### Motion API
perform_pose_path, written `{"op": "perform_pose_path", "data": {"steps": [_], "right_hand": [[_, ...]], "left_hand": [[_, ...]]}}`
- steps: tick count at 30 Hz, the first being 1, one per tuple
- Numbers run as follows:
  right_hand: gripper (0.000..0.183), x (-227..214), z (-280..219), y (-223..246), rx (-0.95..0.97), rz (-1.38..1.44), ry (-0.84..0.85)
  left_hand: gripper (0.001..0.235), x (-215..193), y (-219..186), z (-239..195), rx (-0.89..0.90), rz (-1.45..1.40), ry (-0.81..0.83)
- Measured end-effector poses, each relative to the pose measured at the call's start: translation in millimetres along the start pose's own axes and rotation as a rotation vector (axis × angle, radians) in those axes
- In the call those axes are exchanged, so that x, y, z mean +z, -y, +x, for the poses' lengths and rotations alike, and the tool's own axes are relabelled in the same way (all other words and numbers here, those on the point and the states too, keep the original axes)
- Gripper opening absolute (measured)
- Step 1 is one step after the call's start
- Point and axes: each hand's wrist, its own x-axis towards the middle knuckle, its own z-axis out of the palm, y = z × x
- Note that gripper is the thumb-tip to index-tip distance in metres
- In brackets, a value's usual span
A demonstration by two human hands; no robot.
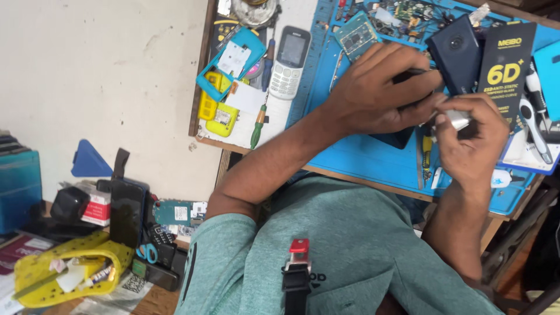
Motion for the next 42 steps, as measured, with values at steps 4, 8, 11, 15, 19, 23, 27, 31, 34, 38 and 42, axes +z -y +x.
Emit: {"op": "perform_pose_path", "data": {"steps": [4,8,11,15,19,23,27,31,34,38,42], "right_hand": [[0.012,3,2,5,-0.084,-0.083,0.007],[0.011,2,0,4,-0.09,-0.126,-0.031],[0.015,1,-3,5,-0.153,-0.243,-0.039],[0.017,3,-4,9,-0.142,-0.225,-0.034],[0.013,1,-3,12,-0.186,-0.228,-0.043],[0.013,-2,-4,12,-0.168,-0.203,-0.083],[0.019,-6,-5,13,-0.08,-0.112,-0.13],[0.034,-8,-5,15,-0.049,0.202,-0.168],[0.049,-12,-6,15,-0.067,0.416,-0.159],[0.046,-11,-10,8,-0.099,0.316,-0.178],[0.033,-4,-8,1,-0.155,0.249,-0.255]], "left_hand": [[0.022,-6,-6,2,0.008,-0.026,0.011],[0.022,-10,-10,3,0.042,-0.01,0.014],[0.02,-9,-11,4,0.06,-0.006,0.009],[0.02,-3,-10,7,0.02,0.024,-0.016],[0.02,-2,-10,7,0.0,0.043,-0.019],[0.024,-2,-9,9,-0.009,0.061,0.01],[0.035,-4,-13,11,-0.033,0.04,0.059],[0.047,-10,-16,12,-0.041,0.036,0.098],[0.054,-16,-15,14,-0.055,0.026,0.116],[0.059,-18,-13,15,-0.122,-0.1,0.154],[0.063,-19,-15,14,-0.108,-0.079,0.118]]}}
